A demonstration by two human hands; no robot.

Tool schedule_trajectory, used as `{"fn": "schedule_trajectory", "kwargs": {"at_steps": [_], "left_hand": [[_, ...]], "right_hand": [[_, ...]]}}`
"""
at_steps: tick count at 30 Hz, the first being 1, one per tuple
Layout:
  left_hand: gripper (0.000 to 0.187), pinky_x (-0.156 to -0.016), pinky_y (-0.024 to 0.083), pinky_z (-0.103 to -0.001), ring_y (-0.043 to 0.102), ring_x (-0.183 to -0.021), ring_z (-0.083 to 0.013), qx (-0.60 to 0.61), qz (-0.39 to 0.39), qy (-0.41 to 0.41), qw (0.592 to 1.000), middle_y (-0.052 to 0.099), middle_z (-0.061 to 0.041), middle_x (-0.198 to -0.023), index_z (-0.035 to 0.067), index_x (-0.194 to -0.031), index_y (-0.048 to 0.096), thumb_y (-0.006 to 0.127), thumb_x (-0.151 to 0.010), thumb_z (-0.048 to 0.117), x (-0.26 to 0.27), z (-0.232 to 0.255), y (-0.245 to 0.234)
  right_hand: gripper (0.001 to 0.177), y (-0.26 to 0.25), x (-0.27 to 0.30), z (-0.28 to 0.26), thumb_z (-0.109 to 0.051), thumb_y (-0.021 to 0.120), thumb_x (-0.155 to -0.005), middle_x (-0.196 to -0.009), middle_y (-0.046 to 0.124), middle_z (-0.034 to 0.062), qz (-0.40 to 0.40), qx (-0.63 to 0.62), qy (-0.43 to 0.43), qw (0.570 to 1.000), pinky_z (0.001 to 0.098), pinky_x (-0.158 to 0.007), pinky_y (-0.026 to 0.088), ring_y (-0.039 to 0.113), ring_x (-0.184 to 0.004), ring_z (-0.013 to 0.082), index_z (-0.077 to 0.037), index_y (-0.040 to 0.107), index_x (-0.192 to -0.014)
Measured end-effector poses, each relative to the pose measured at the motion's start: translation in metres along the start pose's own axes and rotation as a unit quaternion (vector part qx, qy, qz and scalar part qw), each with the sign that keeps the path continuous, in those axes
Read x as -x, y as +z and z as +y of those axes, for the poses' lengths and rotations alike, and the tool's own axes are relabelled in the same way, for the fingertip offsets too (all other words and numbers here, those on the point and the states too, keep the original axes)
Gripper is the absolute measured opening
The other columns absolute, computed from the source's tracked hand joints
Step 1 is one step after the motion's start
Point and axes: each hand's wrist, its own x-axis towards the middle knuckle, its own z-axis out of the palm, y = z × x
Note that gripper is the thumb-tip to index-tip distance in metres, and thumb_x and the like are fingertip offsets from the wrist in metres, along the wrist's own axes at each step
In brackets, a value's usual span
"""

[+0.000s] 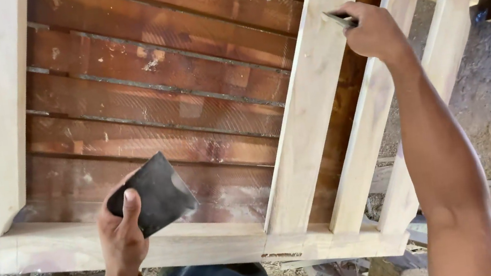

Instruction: The person applies wood putty to joints and gaps in a wooden furniture frame and sands the surfaces smooth.

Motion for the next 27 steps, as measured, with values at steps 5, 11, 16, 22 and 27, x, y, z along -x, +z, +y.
{"fn": "schedule_trajectory", "kwargs": {"at_steps": [5,11,16,22,27], "left_hand": [[0.063,-0.077,0.050,-0.024,0.062,-0.091,-0.0115,-0.009,-0.016,-0.032,0.999,0.071,-0.006,-0.104,-0.005,-0.132,0.066,0.057,-0.103,0.050,0.005,-0.018,-0.009],[0.058,-0.072,0.045,-0.020,0.053,-0.082,-0.0057,-0.073,-0.015,-0.023,0.997,0.066,0.003,-0.090,-0.001,-0.128,0.068,0.053,-0.106,0.050,0.005,-0.031,-0.010],[0.052,-0.058,0.031,-0.025,0.036,-0.069,-0.0069,-0.088,-0.005,-0.049,0.995,0.042,0.006,-0.074,-0.002,-0.093,0.061,0.056,-0.109,0.047,0.009,-0.057,-0.012],[0.046,-0.052,0.030,-0.025,0.035,-0.064,-0.0059,-0.080,0.011,-0.077,0.994,0.042,0.007,-0.071,0.002,-0.103,0.067,0.055,-0.102,0.046,0.004,-0.041,-0.005],[0.052,-0.060,0.038,-0.021,0.044,-0.071,-0.0038,-0.080,-0.003,-0.033,0.996,0.054,0.009,-0.080,0.001,-0.127,0.068,0.054,-0.105,0.047,0.009,-0.044,-0.001]], "right_hand": [[0.055,0.019,-0.034,0.003,0.002,0.054,-0.092,-0.121,0.071,0.0171,0.029,0.062,-0.097,0.993,0.0443,-0.077,0.053,0.068,-0.095,0.0308,-0.020,0.069,-0.139],[0.059,0.062,-0.039,0.026,0.010,0.060,-0.079,-0.128,0.071,0.0130,0.088,0.119,-0.126,0.981,0.0414,-0.098,0.052,0.067,-0.111,0.0296,-0.016,0.073,-0.131],[0.069,0.027,-0.004,-0.021,0.014,0.058,-0.073,-0.134,0.069,0.0063,0.031,0.159,-0.113,0.980,0.0431,-0.095,0.052,0.068,-0.108,0.0287,-0.019,0.074,-0.132],[0.062,0.029,-0.046,0.004,0.012,0.061,-0.078,-0.127,0.072,0.0134,0.096,0.113,-0.194,0.970,0.0393,-0.097,0.054,0.068,-0.109,0.0294,-0.012,0.073,-0.133],[0.059,0.051,-0.027,0.014,0.012,0.063,-0.083,-0.126,0.073,0.0104,0.080,0.146,-0.167,0.972,0.0403,-0.100,0.052,0.066,-0.114,0.0290,-0.018,0.074,-0.132]]}}
